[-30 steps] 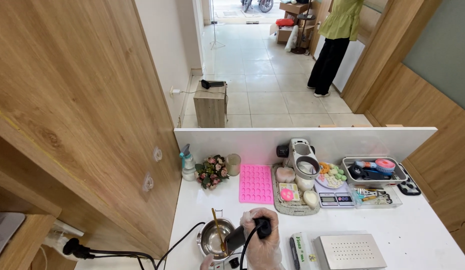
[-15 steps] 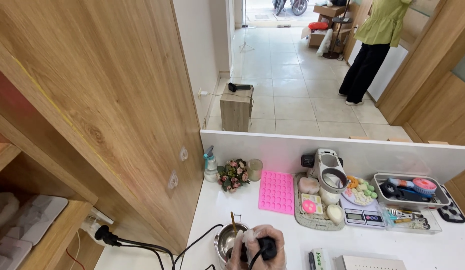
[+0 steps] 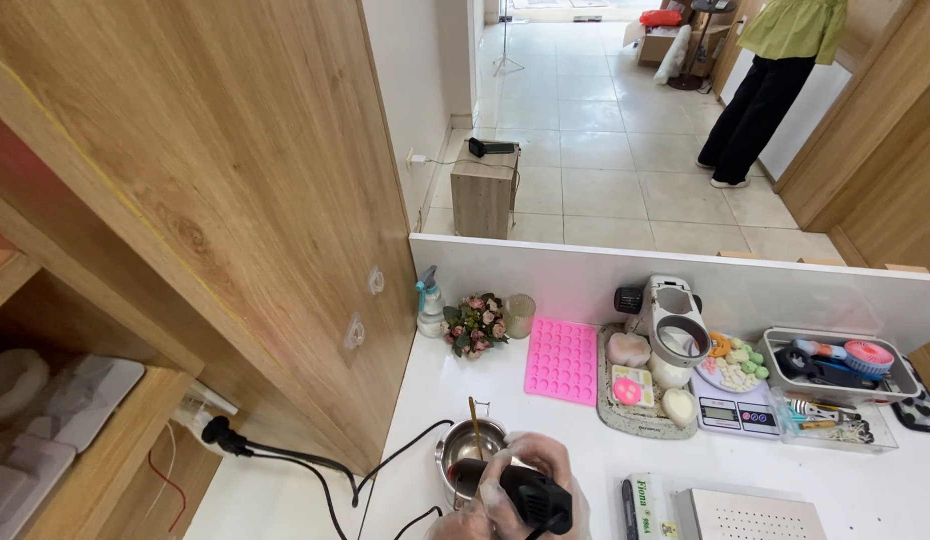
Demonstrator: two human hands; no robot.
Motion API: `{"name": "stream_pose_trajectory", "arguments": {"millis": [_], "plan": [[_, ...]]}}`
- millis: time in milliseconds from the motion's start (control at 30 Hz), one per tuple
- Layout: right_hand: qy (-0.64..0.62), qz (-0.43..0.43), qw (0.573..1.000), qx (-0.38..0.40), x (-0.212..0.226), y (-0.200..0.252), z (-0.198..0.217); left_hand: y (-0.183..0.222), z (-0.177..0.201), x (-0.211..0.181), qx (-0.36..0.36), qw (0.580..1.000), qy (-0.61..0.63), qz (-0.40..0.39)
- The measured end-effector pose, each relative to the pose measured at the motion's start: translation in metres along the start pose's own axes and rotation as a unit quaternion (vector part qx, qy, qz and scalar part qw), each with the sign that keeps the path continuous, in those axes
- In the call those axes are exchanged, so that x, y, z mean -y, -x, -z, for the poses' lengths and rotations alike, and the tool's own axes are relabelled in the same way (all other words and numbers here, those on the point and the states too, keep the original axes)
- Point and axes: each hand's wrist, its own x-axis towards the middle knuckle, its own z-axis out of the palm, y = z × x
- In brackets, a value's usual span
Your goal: The person prepares and melts wax in a small pot using a heat gun and an electric heater for candle making.
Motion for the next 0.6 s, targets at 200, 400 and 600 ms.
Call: {"name": "stream_pose_trajectory", "arguments": {"millis": [200,400,600], "plan": [[0.224,-0.355,0.89,0.18,0.034,0.003,0.022,-0.044,0.043,-0.118,-0.067,0.979,-0.119,0.149],[0.114,-0.239,0.954,0.14,0.012,0.016,0.058,-0.034,0.066,-0.153,-0.065,0.97,-0.051,0.23],[0.123,-0.274,0.952,0.053,-0.01,-0.011,0.069,-0.003,0.093,-0.113,0.168,0.888,-0.083,0.419]]}}
